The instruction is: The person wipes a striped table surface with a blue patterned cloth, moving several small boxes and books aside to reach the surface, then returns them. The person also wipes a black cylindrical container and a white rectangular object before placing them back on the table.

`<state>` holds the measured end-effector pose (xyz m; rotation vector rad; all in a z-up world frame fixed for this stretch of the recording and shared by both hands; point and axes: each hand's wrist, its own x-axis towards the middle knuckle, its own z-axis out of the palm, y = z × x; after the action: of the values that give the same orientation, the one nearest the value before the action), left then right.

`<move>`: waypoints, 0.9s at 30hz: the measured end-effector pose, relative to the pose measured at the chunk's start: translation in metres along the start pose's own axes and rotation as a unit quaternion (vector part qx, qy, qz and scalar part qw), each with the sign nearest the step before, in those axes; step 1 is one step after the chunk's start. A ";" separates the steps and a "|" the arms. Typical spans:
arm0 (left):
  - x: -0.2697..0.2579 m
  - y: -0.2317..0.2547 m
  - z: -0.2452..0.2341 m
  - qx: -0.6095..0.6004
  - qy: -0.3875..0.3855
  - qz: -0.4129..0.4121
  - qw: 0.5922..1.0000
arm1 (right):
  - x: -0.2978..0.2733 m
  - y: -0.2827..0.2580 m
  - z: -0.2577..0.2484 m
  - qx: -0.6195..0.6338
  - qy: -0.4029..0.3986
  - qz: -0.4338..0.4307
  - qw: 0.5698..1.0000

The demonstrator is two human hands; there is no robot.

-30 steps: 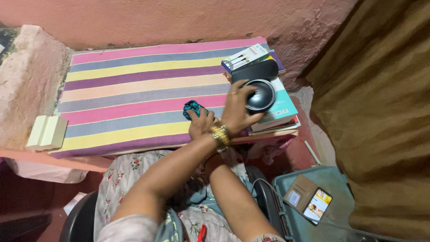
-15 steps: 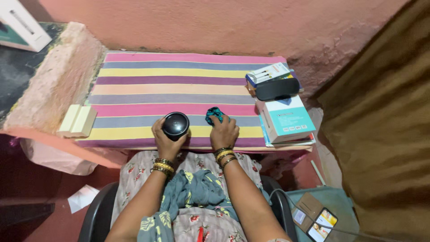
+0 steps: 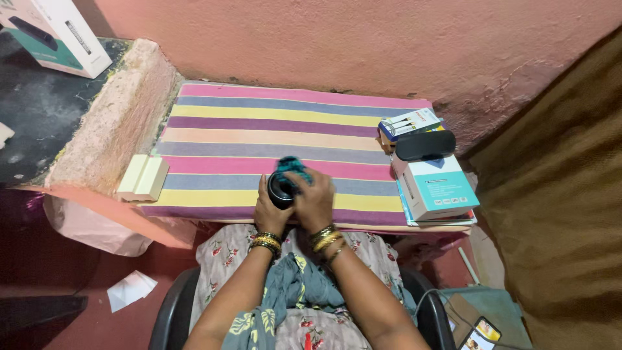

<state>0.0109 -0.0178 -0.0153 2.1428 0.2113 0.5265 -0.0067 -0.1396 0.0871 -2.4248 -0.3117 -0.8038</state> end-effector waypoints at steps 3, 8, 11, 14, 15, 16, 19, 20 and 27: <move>0.005 -0.016 0.005 -0.096 -0.067 -0.058 0.991 | 0.007 -0.037 0.011 -0.047 -0.023 -0.093 0.994; 0.004 -0.013 0.010 -0.059 -0.021 -0.049 0.997 | 0.037 -0.045 0.014 -0.109 -0.073 -0.074 0.989; -0.001 -0.002 0.004 -0.056 0.036 0.048 0.997 | 0.054 -0.035 0.020 -0.116 -0.147 -0.002 0.982; -0.003 0.006 -0.003 -0.061 0.043 0.102 0.992 | 0.067 -0.017 0.035 -0.114 -0.232 0.105 0.960; -0.004 0.008 -0.005 -0.062 0.035 0.106 0.992 | 0.071 -0.008 0.040 -0.100 -0.233 0.124 0.959; -0.003 0.010 -0.007 -0.058 0.029 0.110 0.992 | 0.074 0.002 0.045 -0.087 -0.234 0.142 0.958; -0.003 0.015 -0.009 -0.054 0.020 0.114 0.992 | 0.076 0.039 0.049 -0.017 -0.194 0.159 0.968; -0.003 0.015 -0.010 -0.056 0.024 0.109 0.992 | 0.071 0.052 0.047 -0.043 -0.147 0.158 0.975; -0.004 0.019 -0.011 -0.064 0.048 0.131 0.988 | 0.006 0.093 0.019 -0.141 -0.046 0.046 0.988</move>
<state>0.0013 -0.0222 0.0047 2.0315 -0.0524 0.7756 0.0426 -0.2044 0.0375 -2.7238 -0.1258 -0.7381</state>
